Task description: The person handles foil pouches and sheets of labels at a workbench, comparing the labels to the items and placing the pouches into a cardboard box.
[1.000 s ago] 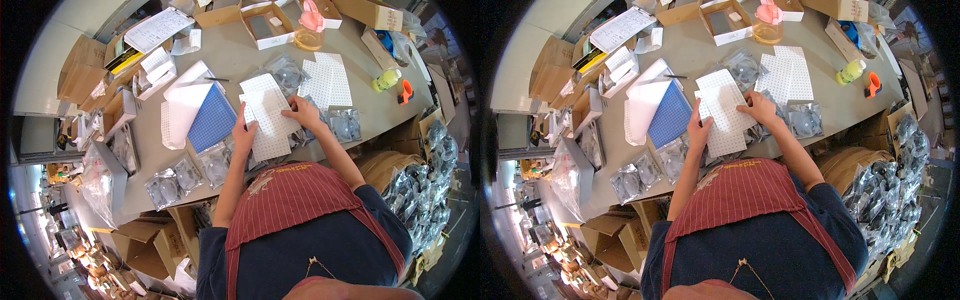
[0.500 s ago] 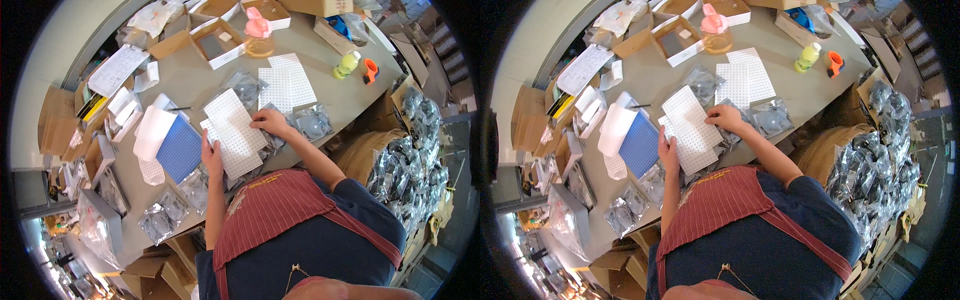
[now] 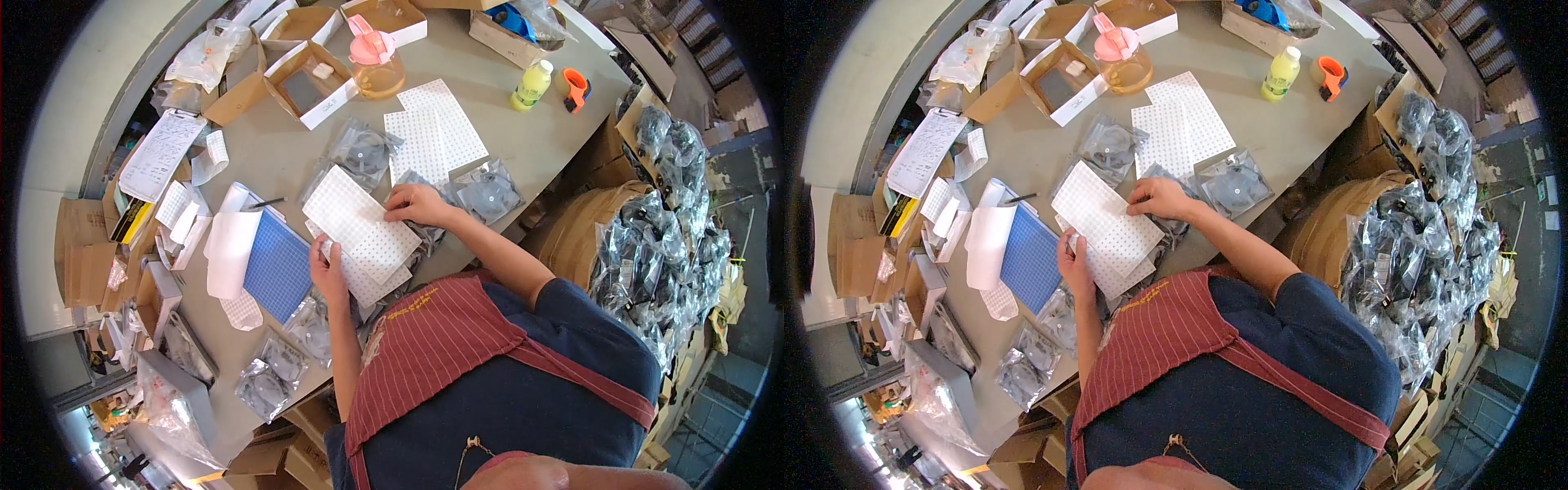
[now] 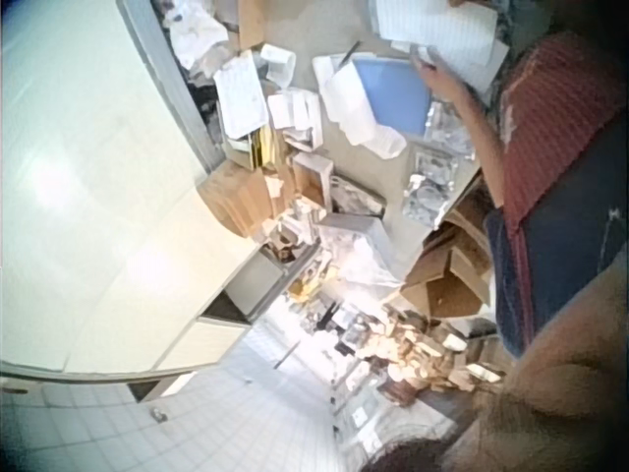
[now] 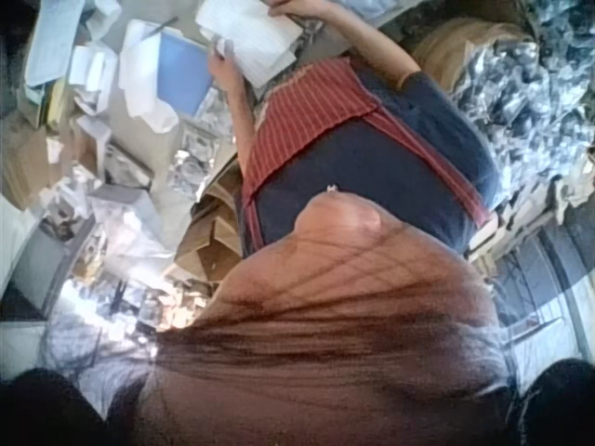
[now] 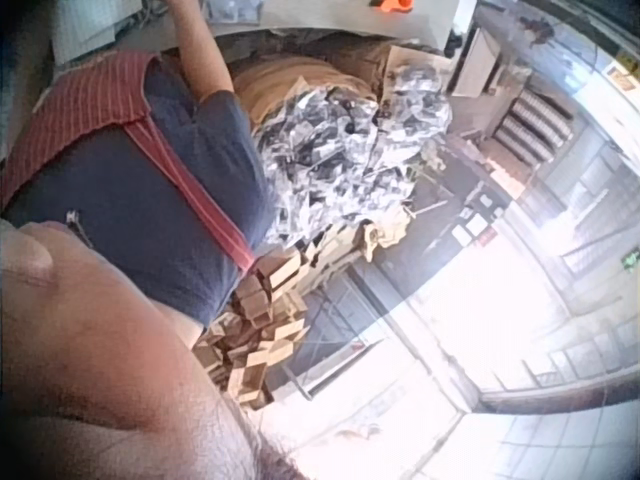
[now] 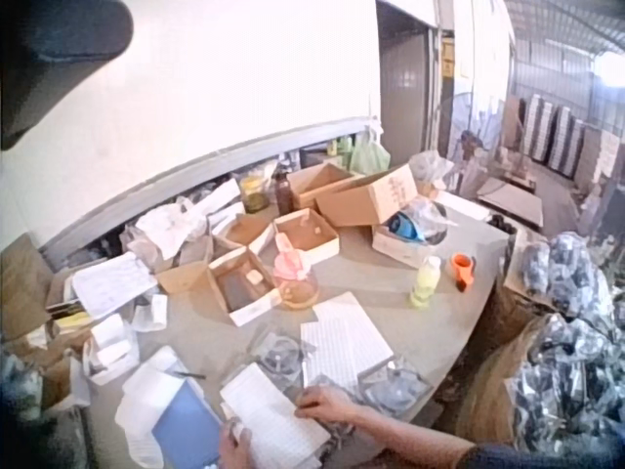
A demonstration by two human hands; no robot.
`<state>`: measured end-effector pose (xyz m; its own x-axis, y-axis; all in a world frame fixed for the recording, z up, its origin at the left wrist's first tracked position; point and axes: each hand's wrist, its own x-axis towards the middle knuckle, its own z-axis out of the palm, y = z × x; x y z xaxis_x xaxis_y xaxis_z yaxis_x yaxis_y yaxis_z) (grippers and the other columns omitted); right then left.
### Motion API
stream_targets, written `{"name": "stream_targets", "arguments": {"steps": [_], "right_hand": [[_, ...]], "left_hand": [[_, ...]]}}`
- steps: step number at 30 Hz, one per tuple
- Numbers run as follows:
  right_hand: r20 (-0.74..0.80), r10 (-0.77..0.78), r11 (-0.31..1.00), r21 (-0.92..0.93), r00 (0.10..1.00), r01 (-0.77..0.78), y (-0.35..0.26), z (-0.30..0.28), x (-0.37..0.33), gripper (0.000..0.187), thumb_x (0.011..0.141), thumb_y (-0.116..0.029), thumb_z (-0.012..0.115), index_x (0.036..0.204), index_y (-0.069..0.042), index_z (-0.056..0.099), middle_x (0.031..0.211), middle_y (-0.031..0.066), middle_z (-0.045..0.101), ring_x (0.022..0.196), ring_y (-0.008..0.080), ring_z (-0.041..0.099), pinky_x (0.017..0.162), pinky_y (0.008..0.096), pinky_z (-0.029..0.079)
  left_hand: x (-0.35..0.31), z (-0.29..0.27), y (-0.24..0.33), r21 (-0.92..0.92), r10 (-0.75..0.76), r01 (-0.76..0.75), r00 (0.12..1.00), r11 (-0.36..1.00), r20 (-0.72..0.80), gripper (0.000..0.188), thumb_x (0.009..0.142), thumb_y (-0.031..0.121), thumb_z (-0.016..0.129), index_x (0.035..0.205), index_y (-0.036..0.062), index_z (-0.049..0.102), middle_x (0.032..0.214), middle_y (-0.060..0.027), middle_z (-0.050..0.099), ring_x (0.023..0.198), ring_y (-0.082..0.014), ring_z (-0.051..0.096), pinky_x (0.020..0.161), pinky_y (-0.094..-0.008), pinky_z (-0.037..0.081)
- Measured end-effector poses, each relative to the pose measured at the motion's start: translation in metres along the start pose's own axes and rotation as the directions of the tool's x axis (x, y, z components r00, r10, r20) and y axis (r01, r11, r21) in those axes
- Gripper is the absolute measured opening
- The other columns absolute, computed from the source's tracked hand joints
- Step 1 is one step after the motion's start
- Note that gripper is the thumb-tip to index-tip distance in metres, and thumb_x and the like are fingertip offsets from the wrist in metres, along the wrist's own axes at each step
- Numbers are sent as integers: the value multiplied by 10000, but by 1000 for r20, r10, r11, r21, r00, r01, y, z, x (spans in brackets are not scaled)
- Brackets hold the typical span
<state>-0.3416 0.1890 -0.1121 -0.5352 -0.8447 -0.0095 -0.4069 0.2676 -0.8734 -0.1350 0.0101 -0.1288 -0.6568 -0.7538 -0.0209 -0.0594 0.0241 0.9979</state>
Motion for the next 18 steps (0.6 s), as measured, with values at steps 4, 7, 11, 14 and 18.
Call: {"name": "stream_targets", "arguments": {"steps": [4,7,11,14,18], "right_hand": [[-74,44,984,175,996,-31,8,7,1,229,812,-239,738,914,-35,726,849,59,670,787,187,629,714,302,477],[-167,222,876,467,960,-121,25,14,2,268,849,-237,711,987,-7,708,881,90,698,808,149,619,755,289,490],[-236,333,614,789,913,-20,13,13,1,194,946,-128,608,1069,12,663,877,21,658,764,79,582,668,218,476],[-311,321,590,804,894,68,21,10,2,192,962,-90,566,1111,17,624,954,27,659,814,78,586,736,219,477],[-307,304,534,839,902,106,20,12,4,212,961,-67,568,1153,18,599,1036,36,650,911,82,594,804,215,479]], "left_hand": [[-5,-6,8,-33,-82,82,997,996,7,219,904,54,619,1118,19,588,917,13,542,758,-44,470,683,-203,378],[-6,-4,14,-124,-49,45,998,991,-36,297,829,19,623,1124,37,593,1000,-23,571,843,-83,512,774,-234,413],[-1,-16,-2,-374,-69,62,998,925,-6,435,765,-63,584,1180,51,525,992,-84,646,900,-163,601,858,-285,449],[0,-9,1,-475,-49,40,999,879,-8,482,767,-104,535,1219,51,471,1039,-126,665,943,-189,619,865,-306,471],[-4,-18,1,-467,-49,38,999,883,-12,516,742,-117,498,1228,52,452,1050,-139,664,959,-190,614,864,-296,465]]}}
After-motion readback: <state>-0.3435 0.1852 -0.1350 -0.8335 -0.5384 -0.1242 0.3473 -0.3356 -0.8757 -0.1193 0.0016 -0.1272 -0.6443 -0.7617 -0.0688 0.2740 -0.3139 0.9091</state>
